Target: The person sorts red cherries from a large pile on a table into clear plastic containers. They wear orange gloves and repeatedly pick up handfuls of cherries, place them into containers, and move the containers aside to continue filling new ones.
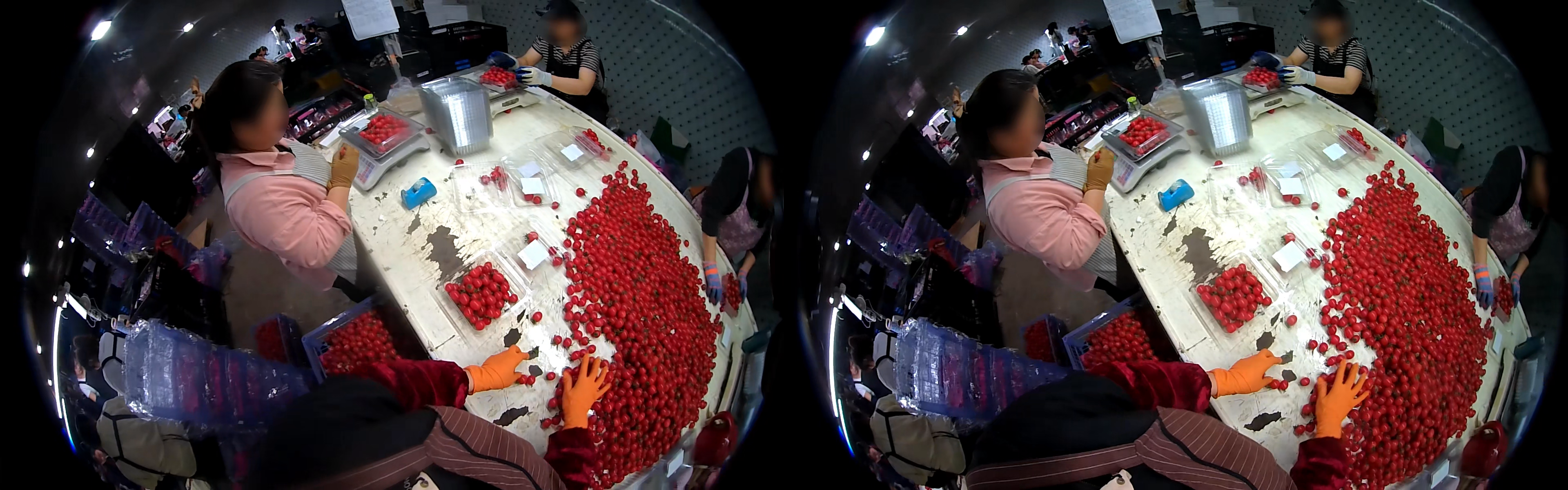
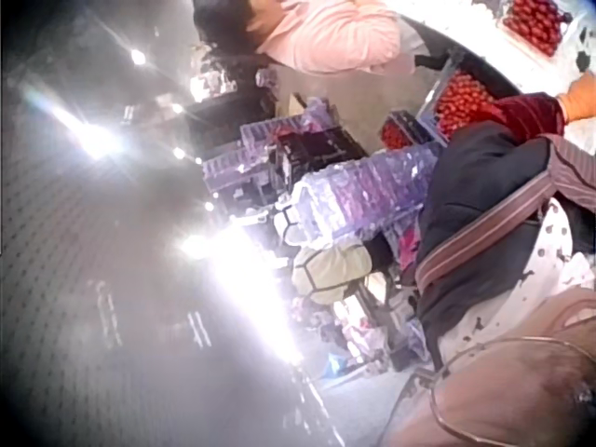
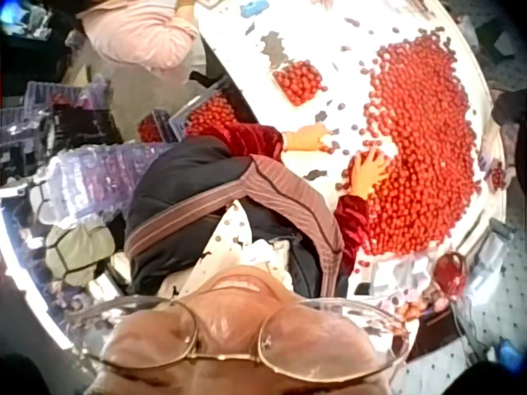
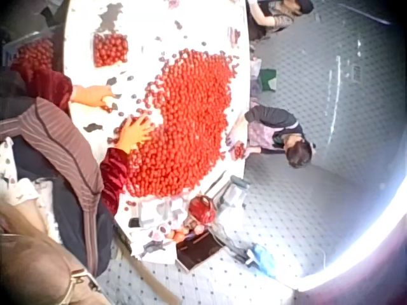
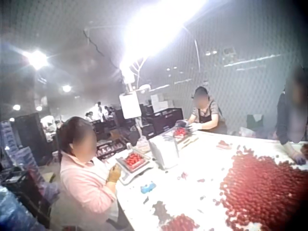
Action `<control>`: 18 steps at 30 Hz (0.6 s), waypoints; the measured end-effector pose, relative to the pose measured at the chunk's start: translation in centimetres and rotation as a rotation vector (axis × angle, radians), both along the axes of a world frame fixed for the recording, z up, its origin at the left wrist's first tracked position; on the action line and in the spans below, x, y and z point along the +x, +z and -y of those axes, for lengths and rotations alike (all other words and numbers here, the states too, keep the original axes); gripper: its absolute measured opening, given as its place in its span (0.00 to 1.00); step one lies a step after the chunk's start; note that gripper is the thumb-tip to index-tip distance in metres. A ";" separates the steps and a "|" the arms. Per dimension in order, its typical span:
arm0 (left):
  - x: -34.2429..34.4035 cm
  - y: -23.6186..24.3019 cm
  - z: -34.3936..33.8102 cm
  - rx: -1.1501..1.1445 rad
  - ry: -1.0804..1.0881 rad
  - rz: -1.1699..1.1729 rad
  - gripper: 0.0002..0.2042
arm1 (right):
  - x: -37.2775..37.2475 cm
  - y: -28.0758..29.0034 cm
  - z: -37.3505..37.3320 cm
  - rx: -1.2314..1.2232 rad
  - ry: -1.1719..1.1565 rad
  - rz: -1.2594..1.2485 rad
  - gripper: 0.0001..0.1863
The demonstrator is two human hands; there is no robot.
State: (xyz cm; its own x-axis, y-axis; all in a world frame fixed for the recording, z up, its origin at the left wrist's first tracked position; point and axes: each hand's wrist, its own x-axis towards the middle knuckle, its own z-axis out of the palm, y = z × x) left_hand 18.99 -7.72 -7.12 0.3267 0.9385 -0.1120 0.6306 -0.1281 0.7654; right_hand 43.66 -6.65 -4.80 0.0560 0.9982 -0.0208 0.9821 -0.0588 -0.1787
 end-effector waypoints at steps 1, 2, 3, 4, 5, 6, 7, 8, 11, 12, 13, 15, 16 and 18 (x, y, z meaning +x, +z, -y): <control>0.3 -0.1 0.1 -0.007 -0.006 0.005 0.23 | -0.3 0.0 1.4 0.000 0.008 0.008 0.41; 0.7 -0.3 0.2 -0.014 -0.013 0.010 0.23 | -0.8 0.1 2.8 -0.017 0.008 0.010 0.42; 1.1 -0.6 0.4 0.007 -0.032 0.056 0.23 | -1.4 0.3 4.3 -0.035 0.008 -0.007 0.43; 1.7 -1.1 0.6 0.032 -0.056 0.102 0.23 | -1.9 0.6 5.7 -0.048 0.003 -0.024 0.43; 2.2 -1.6 0.8 0.054 -0.070 0.150 0.23 | -2.6 1.2 6.9 -0.062 -0.012 -0.049 0.44; 2.8 -2.4 1.1 0.045 -0.101 0.145 0.23 | -3.2 1.5 7.9 -0.074 -0.024 -0.075 0.44; 3.5 -3.3 1.2 0.035 -0.131 0.138 0.23 | -3.6 1.3 9.0 -0.042 0.010 -0.046 0.44; 3.9 -3.7 0.9 0.026 -0.158 0.130 0.23 | -3.9 1.4 9.5 -0.078 0.001 -0.046 0.44; 4.7 -2.4 1.2 -0.022 -0.231 0.140 0.24 | -5.1 1.6 10.3 -0.095 0.009 -0.029 0.43; 4.7 -2.1 1.6 -0.050 -0.256 0.148 0.24 | -5.2 1.5 10.6 -0.085 0.010 -0.030 0.43; 4.4 -0.7 1.9 -0.050 -0.213 0.183 0.21 | -5.3 1.3 10.8 -0.076 0.015 -0.030 0.43; 3.3 -1.4 1.9 0.130 -0.181 0.268 0.17 | -4.7 0.2 10.5 -0.021 0.026 -0.042 0.42; 2.6 -1.7 1.9 0.211 -0.172 0.308 0.15 | -4.4 -0.1 10.5 -0.025 0.015 -0.049 0.42; -1.3 2.8 2.2 0.089 -0.125 0.369 0.09 | -3.0 -2.6 10.7 0.043 0.022 -0.031 0.41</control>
State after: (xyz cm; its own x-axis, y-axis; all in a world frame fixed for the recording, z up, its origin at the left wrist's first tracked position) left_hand 17.72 -9.95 -4.30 0.4422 0.8896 0.1146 0.2903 -0.2628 0.9201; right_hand 40.70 -17.32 -7.42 0.0337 0.9992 0.0210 0.9770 -0.0285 -0.2114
